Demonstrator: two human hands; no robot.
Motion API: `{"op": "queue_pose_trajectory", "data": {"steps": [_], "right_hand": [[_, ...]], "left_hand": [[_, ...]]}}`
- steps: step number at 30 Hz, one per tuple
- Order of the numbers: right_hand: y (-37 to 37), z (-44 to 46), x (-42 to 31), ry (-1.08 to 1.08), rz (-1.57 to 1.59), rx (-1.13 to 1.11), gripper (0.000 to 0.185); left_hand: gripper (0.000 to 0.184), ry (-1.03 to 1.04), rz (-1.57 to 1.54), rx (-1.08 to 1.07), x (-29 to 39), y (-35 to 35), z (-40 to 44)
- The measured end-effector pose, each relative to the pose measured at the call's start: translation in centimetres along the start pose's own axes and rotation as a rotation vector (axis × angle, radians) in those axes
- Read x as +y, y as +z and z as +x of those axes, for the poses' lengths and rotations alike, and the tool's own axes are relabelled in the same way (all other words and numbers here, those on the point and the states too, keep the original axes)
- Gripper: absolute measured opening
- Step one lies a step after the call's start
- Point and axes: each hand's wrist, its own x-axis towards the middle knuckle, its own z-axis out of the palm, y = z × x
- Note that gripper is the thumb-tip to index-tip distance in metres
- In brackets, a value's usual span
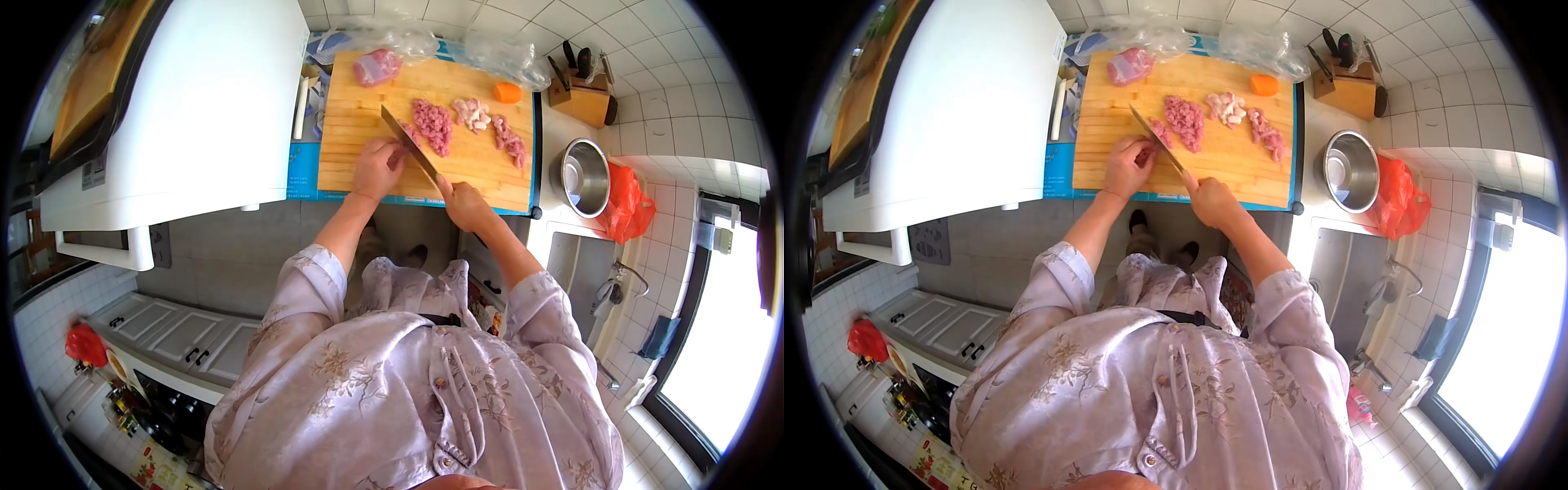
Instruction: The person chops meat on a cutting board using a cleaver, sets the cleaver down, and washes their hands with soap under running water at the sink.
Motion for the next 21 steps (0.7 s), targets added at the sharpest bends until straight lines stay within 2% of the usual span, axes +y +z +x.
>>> {"op": "queue_pose_trajectory", "data": {"steps": [3,4,6,9,11,12,14,21], "right_hand": [[0.1,1.8,-1.9,-0.205,0.027,0.11,0.066],[0.7,3.4,-2.1,-0.285,-0.116,0.11,0.065],[1.5,4.3,-1.6,-0.367,-0.257,0.112,0.064],[1.5,2.2,0.6,-0.446,-0.24,0.145,0.065],[0.2,-0.2,0.6,-0.006,0.027,0.058,0.052],[0.0,-0.7,0.8,-0.003,0.027,0.057,0.052],[-0.1,-1.4,1.1,0.025,0.121,0.064,0.069],[-0.1,-2.8,0.4,0.021,0.147,0.022,0.068]], "left_hand": [[0.013,-0.046,-0.016,0.009,0.4,0.2,-0.2],[0.013,-0.041,-0.006,0.007,0.5,0.0,-0.2],[0.014,-0.033,0.006,0.004,0.4,-0.2,-0.1],[0.015,-0.055,0.023,0.07,0.1,0.4,-0.2],[0.015,-0.071,0.041,0.097,-0.1,0.7,-0.2],[0.015,-0.072,0.04,0.096,0.0,0.6,-0.3],[0.016,-0.09,-0.023,0.059,0.2,0.4,-0.2],[0.014,-0.088,-0.044,0.152,0.5,0.3,-0.2]]}}
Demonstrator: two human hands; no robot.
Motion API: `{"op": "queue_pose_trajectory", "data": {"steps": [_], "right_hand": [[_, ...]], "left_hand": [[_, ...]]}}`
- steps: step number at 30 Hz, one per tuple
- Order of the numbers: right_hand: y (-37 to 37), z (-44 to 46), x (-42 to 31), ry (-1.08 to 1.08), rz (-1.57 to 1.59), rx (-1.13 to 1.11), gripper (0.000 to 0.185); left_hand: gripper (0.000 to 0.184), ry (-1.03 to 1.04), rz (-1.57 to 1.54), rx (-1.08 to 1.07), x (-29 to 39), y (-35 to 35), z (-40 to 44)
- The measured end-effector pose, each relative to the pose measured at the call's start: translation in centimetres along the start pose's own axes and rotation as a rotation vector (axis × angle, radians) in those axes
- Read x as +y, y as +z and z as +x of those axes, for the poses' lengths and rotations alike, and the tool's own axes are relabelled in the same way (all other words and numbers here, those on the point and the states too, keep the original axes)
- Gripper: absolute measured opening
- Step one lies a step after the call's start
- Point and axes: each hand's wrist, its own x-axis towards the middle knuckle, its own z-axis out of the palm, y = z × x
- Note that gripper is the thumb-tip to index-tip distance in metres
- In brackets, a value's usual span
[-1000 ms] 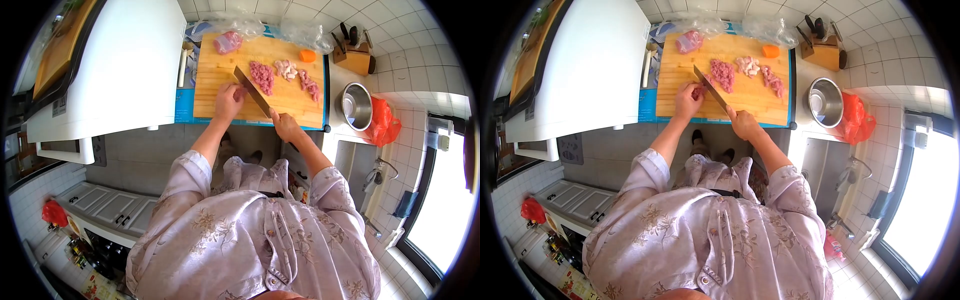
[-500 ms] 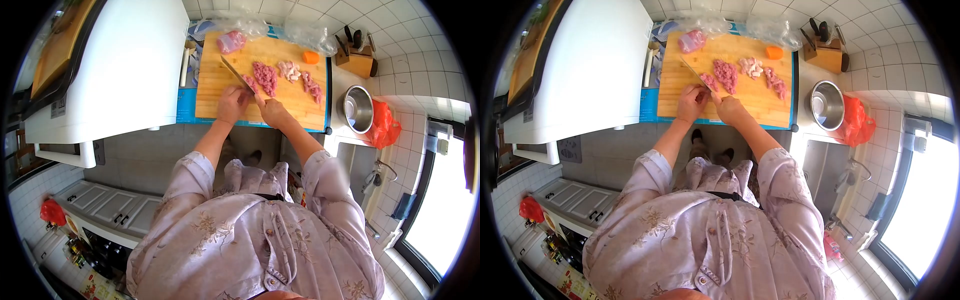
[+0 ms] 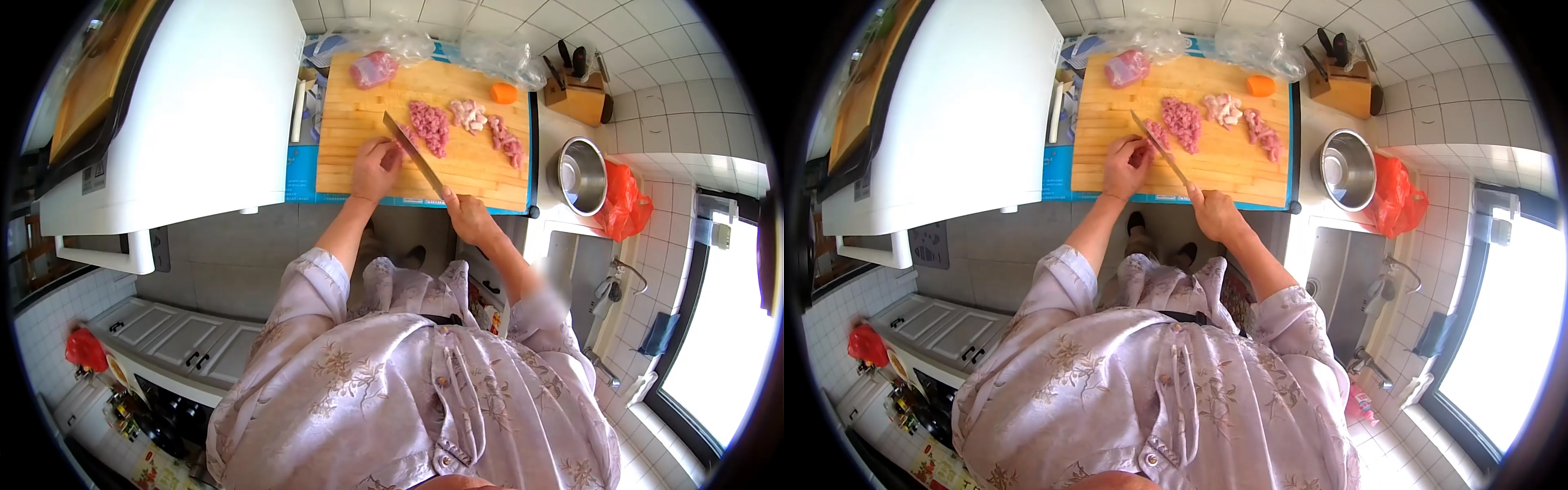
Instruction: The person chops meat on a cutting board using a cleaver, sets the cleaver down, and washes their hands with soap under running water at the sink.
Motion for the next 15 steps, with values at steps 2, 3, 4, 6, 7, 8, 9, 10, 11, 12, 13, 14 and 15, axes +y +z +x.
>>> {"op": "queue_pose_trajectory", "data": {"steps": [2,3,4,6,7,8,9,10,11,12,13,14,15], "right_hand": [[0.1,-0.1,0.0,-0.017,-0.023,-0.013,0.067],[0.2,-0.1,0.0,-0.017,-0.024,-0.015,0.067],[0.4,0.0,0.1,-0.013,-0.028,-0.017,0.067],[0.4,0.0,0.0,-0.008,-0.033,-0.021,0.066],[0.3,-0.2,-0.2,0.002,-0.05,-0.022,0.065],[0.2,-0.3,-0.4,0.013,-0.067,-0.022,0.064],[0.3,-0.2,-0.2,0.014,-0.068,-0.022,0.064],[0.6,0.0,0.1,-0.007,-0.058,-0.017,0.063],[0.8,0.2,0.4,-0.029,-0.047,-0.013,0.062],[0.8,0.5,0.4,-0.031,-0.049,-0.014,0.062],[0.8,0.9,0.3,-0.044,-0.091,-0.027,0.06],[0.9,1.4,0.4,-0.054,-0.132,-0.04,0.058],[1.4,2.7,0.6,-0.251,-0.288,-0.022,0.051]], "left_hand": [[0.012,-0.005,0.013,-0.053,-0.1,-0.2,0.1],[0.012,-0.006,0.014,-0.052,-0.1,-0.2,0.1],[0.011,0.005,0.022,-0.061,-0.2,-0.2,0.1],[0.01,0.014,0.03,-0.068,-0.2,-0.2,0.1],[0.009,0.016,0.041,-0.066,-0.3,-0.1,0.1],[0.009,0.018,0.051,-0.065,-0.3,-0.1,0.1],[0.009,0.018,0.05,-0.064,-0.3,0.0,0.0],[0.009,0.019,0.052,-0.072,-0.4,0.0,0.1],[0.01,0.02,0.054,-0.08,-0.4,-0.1,0.1],[0.01,0.019,0.056,-0.078,-0.5,-0.1,0.0],[0.011,0.02,0.062,-0.074,-0.6,0.0,0.0],[0.012,0.02,0.067,-0.073,-0.6,0.1,0.0],[0.012,0.017,0.067,-0.076,-0.7,0.2,-0.1]]}}
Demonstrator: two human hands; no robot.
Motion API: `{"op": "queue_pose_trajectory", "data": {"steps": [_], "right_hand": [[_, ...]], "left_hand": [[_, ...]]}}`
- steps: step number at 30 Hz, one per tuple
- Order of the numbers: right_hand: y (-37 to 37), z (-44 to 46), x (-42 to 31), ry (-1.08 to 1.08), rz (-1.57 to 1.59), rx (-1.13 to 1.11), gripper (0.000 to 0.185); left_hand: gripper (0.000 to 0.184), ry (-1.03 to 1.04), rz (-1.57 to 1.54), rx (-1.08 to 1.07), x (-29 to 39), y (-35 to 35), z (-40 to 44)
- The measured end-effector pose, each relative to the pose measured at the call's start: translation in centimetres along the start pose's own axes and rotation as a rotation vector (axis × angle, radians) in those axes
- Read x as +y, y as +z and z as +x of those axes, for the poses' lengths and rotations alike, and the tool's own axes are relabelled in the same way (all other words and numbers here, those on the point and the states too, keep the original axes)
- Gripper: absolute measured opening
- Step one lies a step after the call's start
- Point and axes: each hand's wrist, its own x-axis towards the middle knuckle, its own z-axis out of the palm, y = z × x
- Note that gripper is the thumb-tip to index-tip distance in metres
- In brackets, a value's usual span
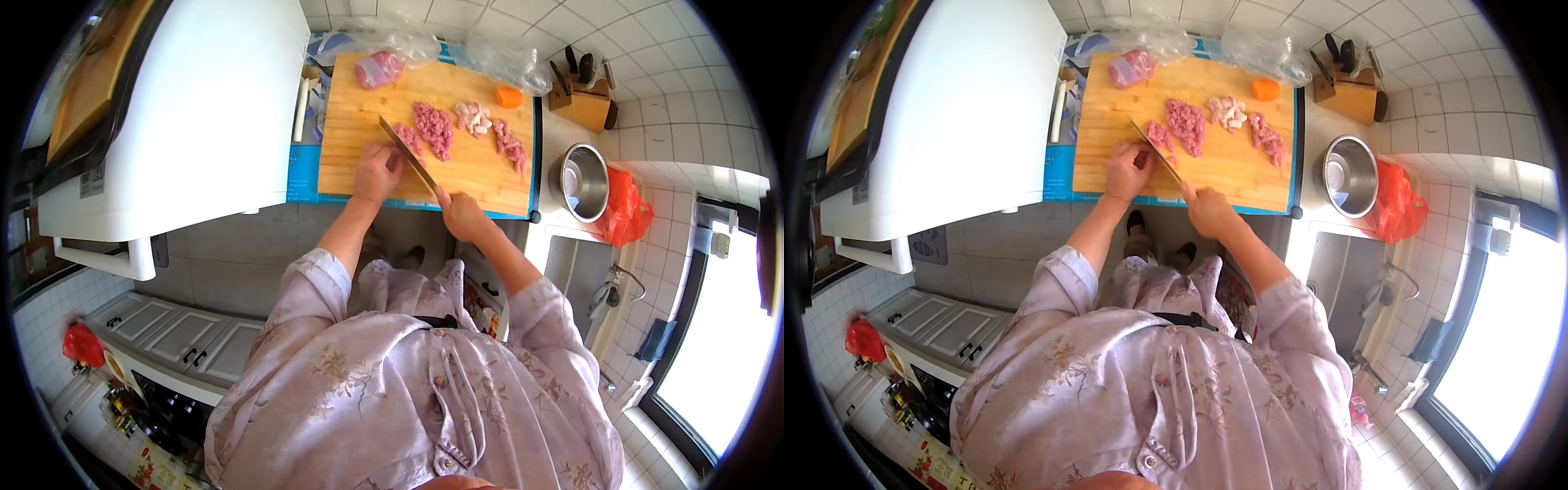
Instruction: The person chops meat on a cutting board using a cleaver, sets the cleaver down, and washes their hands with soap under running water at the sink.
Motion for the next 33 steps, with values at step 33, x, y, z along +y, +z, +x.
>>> {"op": "queue_pose_trajectory", "data": {"steps": [33], "right_hand": [[-1.9,-3.8,-1.1,0.087,0.108,0.0,0.062]], "left_hand": [[0.013,-0.041,-0.019,0.012,0.3,-0.8,-0.4]]}}
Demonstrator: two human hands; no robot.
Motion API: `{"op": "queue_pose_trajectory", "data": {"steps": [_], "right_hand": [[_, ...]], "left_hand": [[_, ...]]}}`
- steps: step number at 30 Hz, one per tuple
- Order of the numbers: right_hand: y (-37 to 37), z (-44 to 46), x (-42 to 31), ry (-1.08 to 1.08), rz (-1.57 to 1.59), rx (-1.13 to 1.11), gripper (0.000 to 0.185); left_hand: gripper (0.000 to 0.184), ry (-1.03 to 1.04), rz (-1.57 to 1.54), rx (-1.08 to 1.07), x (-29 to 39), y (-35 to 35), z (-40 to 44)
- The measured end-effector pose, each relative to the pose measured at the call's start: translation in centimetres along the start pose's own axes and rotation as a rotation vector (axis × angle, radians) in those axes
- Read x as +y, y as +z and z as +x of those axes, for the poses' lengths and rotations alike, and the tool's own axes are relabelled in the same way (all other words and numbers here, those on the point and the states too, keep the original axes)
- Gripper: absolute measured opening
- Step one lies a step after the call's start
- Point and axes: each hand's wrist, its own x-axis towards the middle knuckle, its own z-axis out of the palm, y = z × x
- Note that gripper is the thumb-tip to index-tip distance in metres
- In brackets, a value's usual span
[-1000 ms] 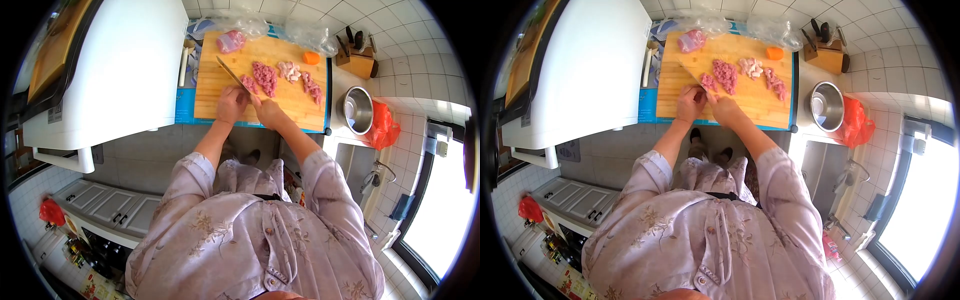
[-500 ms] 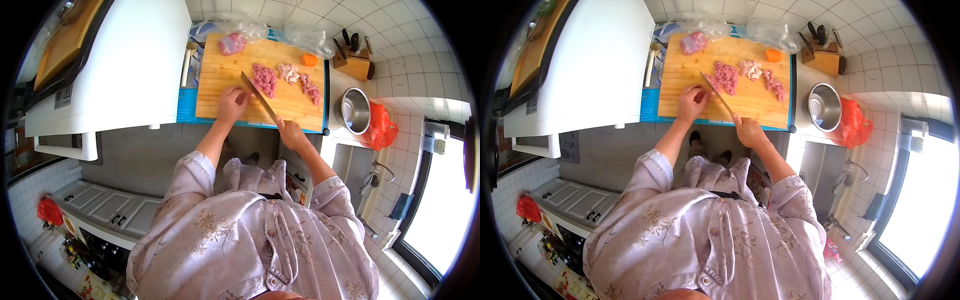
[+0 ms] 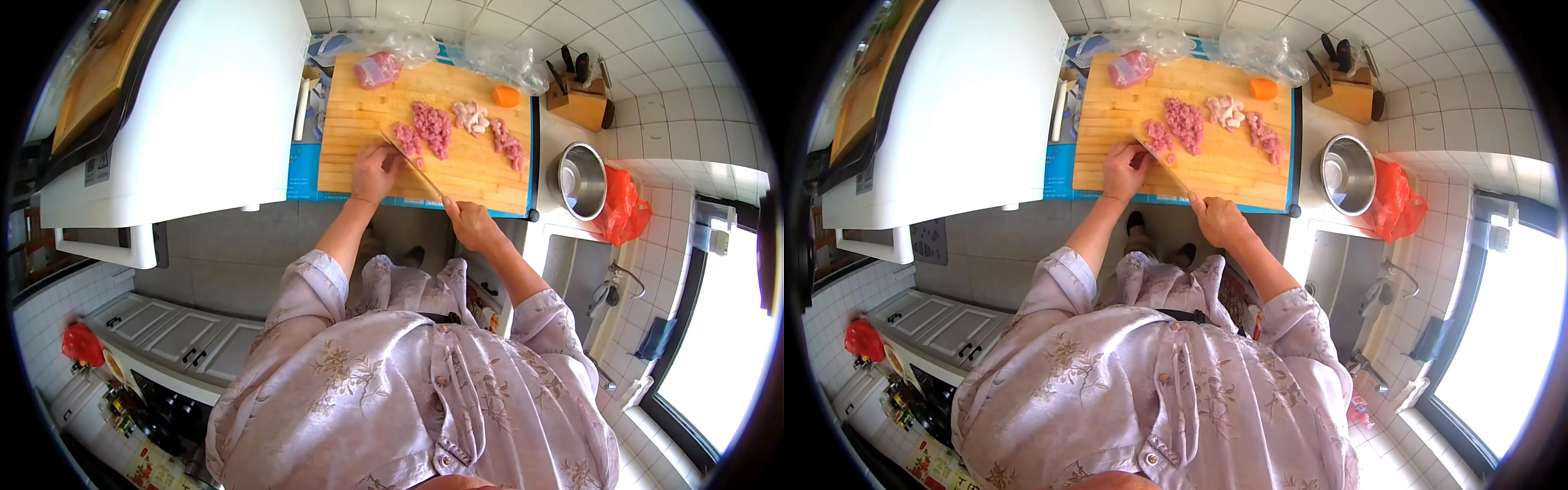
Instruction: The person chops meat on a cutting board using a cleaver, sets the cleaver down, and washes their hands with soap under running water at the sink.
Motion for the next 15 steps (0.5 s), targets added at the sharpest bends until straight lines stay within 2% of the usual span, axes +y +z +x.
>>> {"op": "queue_pose_trajectory", "data": {"steps": [4,6,15], "right_hand": [[-0.1,0.2,-0.1,0.047,-0.031,0.007,0.06],[-0.1,0.8,0.3,0.144,0.077,-0.003,0.06],[-0.2,1.5,0.4,0.183,0.082,0.003,0.065]], "left_hand": [[0.013,0.013,0.022,-0.029,0.2,-0.1,0.2],[0.013,0.033,0.015,-0.011,0.1,0.0,0.2],[0.012,0.061,0.009,0.005,0.2,-0.1,0.5]]}}
